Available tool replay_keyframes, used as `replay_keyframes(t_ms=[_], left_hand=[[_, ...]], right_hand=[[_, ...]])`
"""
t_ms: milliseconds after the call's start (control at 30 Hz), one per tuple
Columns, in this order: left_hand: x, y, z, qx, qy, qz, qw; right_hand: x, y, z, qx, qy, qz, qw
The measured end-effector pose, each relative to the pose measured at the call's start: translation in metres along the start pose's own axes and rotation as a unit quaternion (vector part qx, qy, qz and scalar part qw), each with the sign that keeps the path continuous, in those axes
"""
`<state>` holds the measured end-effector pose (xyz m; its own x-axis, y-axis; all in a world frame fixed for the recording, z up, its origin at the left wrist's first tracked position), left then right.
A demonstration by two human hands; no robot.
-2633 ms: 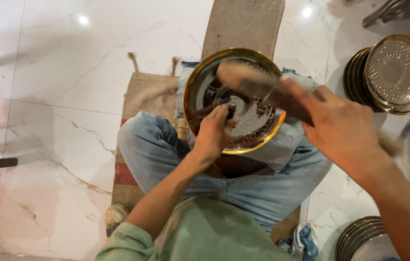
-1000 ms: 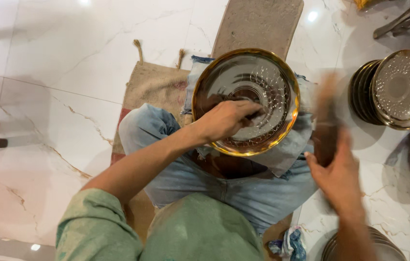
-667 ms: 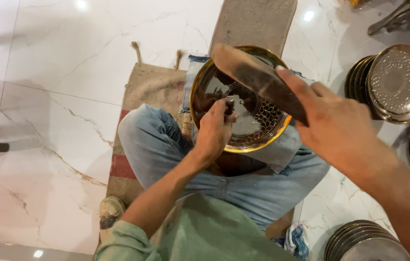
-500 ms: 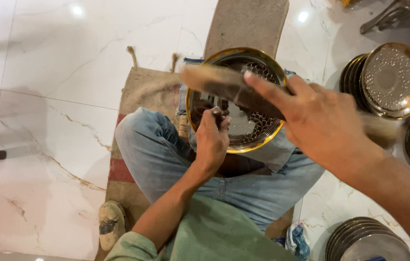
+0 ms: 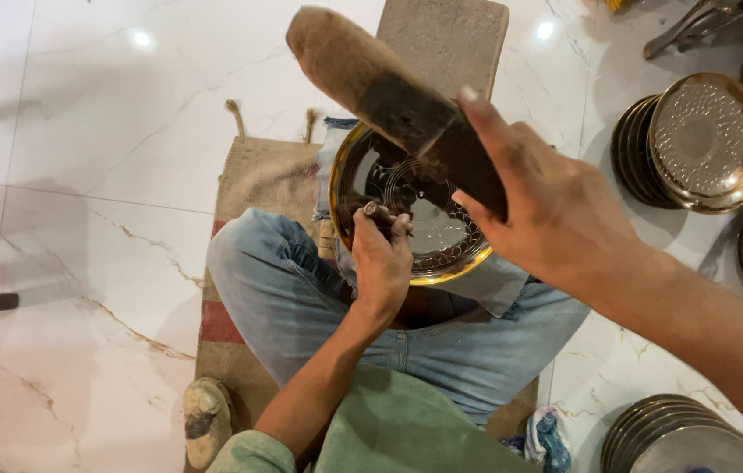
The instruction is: The person sits cross-legged on the floor with a decorative brass-rimmed metal tray on their lap. They hold a small punch against the tray's embossed pattern with one hand and repeatedly strike it with a wooden mallet held in the other hand, working across the raised design.
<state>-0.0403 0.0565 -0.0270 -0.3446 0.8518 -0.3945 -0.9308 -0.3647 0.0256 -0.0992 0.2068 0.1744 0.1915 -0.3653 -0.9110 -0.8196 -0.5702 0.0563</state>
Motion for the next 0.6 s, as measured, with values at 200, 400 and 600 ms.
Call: replay_keyframes(t_ms=[200,400,600], left_hand=[[0.001,0.005,0.003,0.017,0.002,-0.047,0.999],[-0.003,0.015,0.007,0.136,0.070,-0.094,0.984],[-0.002,0.031,0.002,0.196,0.074,-0.197,0.958]], right_hand=[[-0.005,0.002,-0.002,0.016,-0.170,-0.120,0.978],[-0.013,-0.014,0.012,0.128,-0.196,-0.174,0.957],[-0.005,-0.048,0.037,0.145,-0.213,-0.167,0.952]])
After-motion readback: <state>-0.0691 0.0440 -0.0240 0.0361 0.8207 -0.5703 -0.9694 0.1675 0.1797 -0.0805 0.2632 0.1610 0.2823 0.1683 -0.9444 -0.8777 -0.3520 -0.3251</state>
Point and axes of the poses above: each hand's wrist, its own y-axis towards the middle knuckle, its own x-axis out of the palm, z = x × y, the point moved 1 cm from there along y, towards the middle knuckle, and after that the axes turned 13 degrees about y, right-handed, at the moved point
